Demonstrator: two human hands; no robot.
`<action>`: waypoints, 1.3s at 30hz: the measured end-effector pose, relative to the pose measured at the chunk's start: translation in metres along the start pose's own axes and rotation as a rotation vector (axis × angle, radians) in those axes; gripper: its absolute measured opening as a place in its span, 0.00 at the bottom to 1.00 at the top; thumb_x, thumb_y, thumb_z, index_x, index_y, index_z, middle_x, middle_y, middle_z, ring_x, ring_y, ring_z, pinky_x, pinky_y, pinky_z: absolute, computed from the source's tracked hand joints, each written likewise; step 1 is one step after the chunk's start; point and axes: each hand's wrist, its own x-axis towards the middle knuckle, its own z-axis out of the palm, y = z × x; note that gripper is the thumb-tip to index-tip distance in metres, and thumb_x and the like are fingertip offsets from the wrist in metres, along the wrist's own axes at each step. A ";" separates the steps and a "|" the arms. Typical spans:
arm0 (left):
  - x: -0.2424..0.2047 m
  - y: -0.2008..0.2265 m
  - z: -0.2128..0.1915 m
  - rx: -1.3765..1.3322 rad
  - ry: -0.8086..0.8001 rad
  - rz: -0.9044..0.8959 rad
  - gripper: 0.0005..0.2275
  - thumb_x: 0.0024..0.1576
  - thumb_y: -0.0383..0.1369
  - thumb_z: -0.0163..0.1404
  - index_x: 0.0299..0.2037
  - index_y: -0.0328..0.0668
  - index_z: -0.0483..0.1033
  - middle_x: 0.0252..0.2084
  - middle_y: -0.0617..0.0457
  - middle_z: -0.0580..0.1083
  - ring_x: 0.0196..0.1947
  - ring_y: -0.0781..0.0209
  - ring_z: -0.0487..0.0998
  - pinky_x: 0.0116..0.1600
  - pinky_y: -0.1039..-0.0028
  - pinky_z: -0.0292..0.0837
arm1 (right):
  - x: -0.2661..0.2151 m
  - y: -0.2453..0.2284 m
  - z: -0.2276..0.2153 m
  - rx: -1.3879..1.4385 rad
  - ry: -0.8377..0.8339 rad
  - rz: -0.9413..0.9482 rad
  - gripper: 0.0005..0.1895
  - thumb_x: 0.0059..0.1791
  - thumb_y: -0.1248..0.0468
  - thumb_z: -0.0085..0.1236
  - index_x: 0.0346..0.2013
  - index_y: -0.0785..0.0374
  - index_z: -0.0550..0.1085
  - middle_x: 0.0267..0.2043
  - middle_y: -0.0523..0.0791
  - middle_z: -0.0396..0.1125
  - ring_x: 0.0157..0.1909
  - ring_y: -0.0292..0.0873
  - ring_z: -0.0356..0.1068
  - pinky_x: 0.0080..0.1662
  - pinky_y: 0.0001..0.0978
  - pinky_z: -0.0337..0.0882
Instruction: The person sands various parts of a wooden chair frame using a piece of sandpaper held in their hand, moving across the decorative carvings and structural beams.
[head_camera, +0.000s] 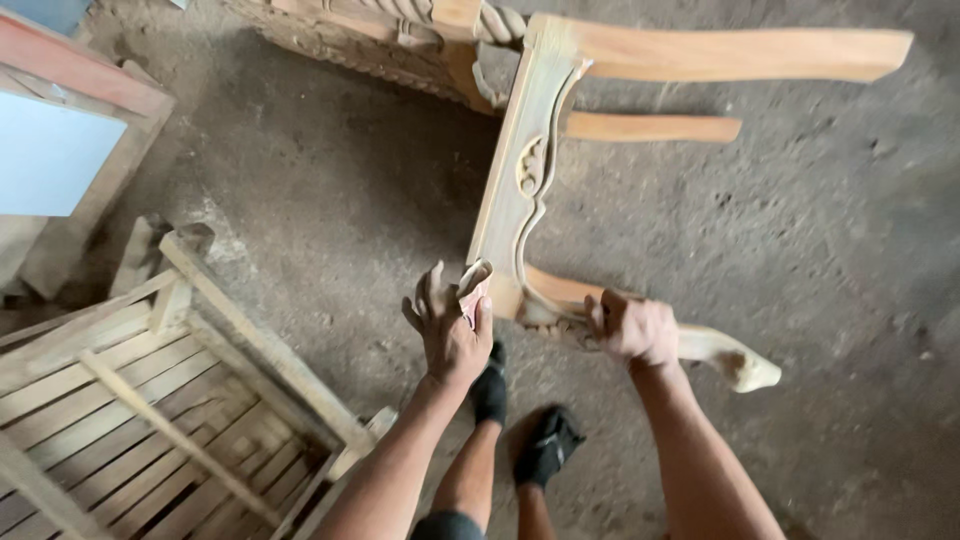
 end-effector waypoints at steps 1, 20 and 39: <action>0.005 -0.001 0.000 0.008 -0.020 0.001 0.19 0.55 0.36 0.55 0.58 0.59 0.77 0.64 0.32 0.62 0.65 0.27 0.59 0.61 0.28 0.44 | -0.007 -0.004 0.001 0.001 -0.028 0.035 0.17 0.51 0.50 0.57 0.23 0.55 0.74 0.21 0.49 0.70 0.22 0.56 0.71 0.27 0.48 0.71; 0.174 0.024 0.070 -0.031 0.059 0.248 0.16 0.60 0.34 0.50 0.55 0.37 0.78 0.69 0.29 0.63 0.75 0.31 0.50 0.71 0.27 0.27 | -0.003 0.005 0.009 -0.066 0.031 0.032 0.18 0.50 0.51 0.59 0.19 0.54 0.72 0.15 0.48 0.67 0.19 0.54 0.69 0.25 0.47 0.70; 0.298 0.058 0.128 0.086 -0.009 0.221 0.20 0.63 0.36 0.43 0.65 0.42 0.70 0.73 0.31 0.56 0.75 0.31 0.47 0.72 0.29 0.30 | 0.005 -0.002 0.007 0.004 -0.053 0.095 0.17 0.48 0.53 0.58 0.19 0.56 0.70 0.17 0.47 0.68 0.20 0.54 0.70 0.26 0.46 0.70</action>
